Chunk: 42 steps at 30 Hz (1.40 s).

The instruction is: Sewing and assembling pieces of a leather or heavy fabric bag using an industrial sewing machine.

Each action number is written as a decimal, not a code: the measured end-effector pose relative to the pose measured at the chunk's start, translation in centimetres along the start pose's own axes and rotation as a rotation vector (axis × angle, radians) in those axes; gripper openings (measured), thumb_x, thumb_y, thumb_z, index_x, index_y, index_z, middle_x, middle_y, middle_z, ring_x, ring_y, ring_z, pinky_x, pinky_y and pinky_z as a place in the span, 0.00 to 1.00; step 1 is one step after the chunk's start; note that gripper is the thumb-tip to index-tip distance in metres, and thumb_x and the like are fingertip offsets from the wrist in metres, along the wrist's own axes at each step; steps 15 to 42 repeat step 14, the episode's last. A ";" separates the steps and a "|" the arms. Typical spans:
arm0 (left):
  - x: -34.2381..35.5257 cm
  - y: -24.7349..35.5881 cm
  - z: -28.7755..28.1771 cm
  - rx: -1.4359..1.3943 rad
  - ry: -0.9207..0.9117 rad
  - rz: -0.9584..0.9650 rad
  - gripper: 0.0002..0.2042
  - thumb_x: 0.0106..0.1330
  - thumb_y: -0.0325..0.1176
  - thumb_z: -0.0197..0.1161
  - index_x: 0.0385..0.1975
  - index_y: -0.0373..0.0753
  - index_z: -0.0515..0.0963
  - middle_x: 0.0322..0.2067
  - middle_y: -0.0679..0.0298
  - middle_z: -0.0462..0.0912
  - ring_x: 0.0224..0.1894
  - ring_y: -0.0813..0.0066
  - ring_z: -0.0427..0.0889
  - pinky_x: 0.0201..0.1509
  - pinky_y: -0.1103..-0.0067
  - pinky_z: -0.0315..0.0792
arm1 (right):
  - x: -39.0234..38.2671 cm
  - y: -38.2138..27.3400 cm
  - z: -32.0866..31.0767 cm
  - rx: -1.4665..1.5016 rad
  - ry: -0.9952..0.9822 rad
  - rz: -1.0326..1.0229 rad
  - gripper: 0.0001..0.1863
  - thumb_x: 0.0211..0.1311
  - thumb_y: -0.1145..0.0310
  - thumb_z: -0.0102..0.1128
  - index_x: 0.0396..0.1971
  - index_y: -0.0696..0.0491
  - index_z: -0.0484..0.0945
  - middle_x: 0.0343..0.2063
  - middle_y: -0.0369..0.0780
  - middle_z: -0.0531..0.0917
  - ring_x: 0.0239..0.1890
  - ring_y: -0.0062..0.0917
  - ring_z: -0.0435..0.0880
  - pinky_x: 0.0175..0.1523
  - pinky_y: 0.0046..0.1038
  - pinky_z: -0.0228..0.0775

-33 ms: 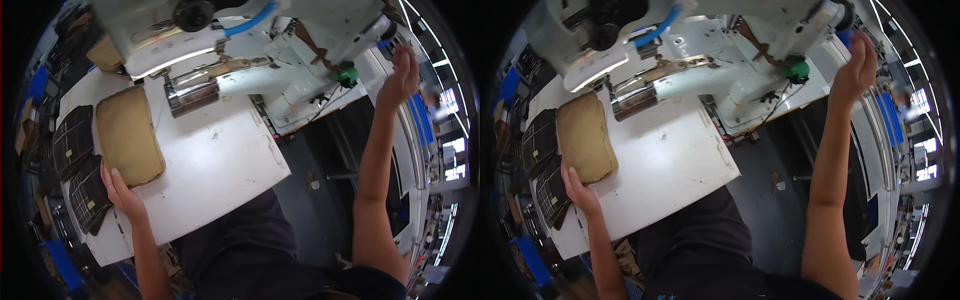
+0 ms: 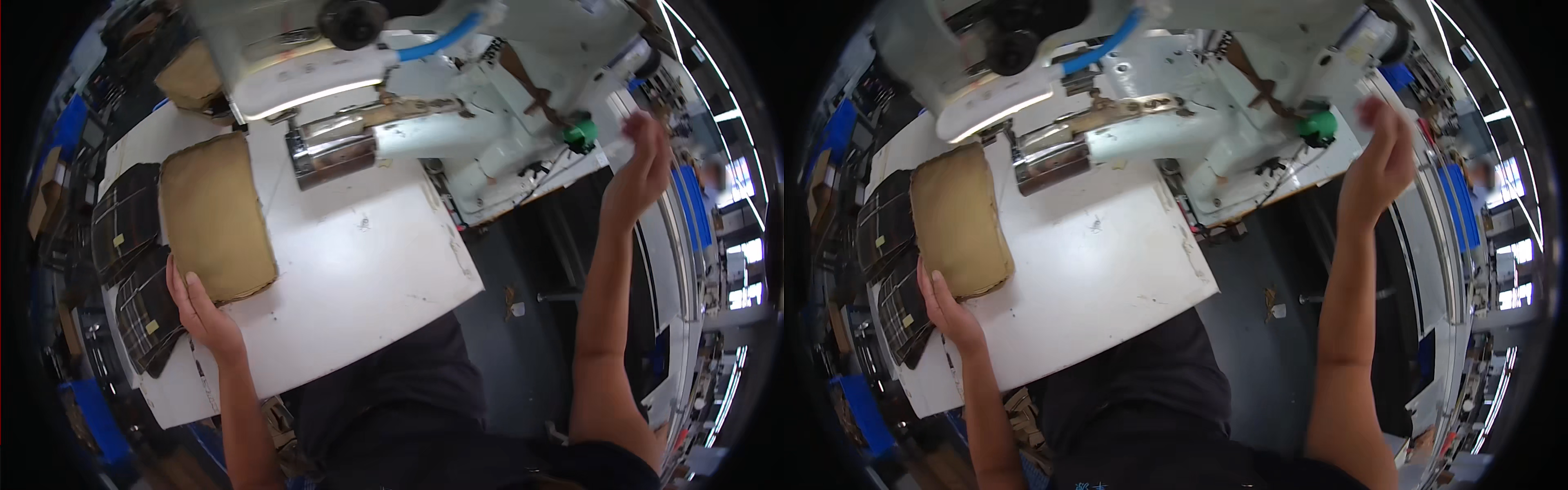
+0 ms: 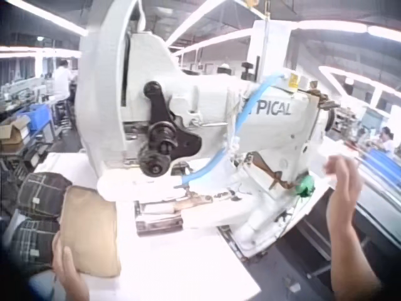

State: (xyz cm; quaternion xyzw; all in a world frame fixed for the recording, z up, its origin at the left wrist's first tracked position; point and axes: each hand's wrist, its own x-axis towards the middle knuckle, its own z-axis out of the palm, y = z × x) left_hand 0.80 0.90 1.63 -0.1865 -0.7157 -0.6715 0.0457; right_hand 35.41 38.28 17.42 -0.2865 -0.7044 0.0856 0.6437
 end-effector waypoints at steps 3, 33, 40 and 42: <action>-0.4 2.0 -0.1 0.181 -0.063 0.205 0.22 0.84 0.32 0.42 0.69 0.21 0.67 0.71 0.43 0.67 0.71 0.58 0.70 0.74 0.69 0.64 | -12.8 -4.3 1.3 -0.090 -0.697 -0.204 0.09 0.69 0.80 0.60 0.46 0.60 0.84 0.43 0.47 0.88 0.46 0.38 0.86 0.54 0.34 0.76; -0.7 3.5 -1.4 0.058 -0.093 0.206 0.23 0.84 0.33 0.41 0.70 0.22 0.67 0.73 0.47 0.64 0.75 0.60 0.65 0.77 0.69 0.60 | -21.4 -2.2 2.3 -0.205 -0.619 0.458 0.14 0.71 0.76 0.61 0.54 0.56 0.83 0.53 0.50 0.82 0.49 0.40 0.83 0.60 0.38 0.73; -0.7 3.5 -1.4 0.058 -0.093 0.206 0.23 0.84 0.33 0.41 0.70 0.22 0.67 0.73 0.47 0.64 0.75 0.60 0.65 0.77 0.69 0.60 | -21.4 -2.2 2.3 -0.205 -0.619 0.458 0.14 0.71 0.76 0.61 0.54 0.56 0.83 0.53 0.50 0.82 0.49 0.40 0.83 0.60 0.38 0.73; -0.7 3.5 -1.4 0.058 -0.093 0.206 0.23 0.84 0.33 0.41 0.70 0.22 0.67 0.73 0.47 0.64 0.75 0.60 0.65 0.77 0.69 0.60 | -21.4 -2.2 2.3 -0.205 -0.619 0.458 0.14 0.71 0.76 0.61 0.54 0.56 0.83 0.53 0.50 0.82 0.49 0.40 0.83 0.60 0.38 0.73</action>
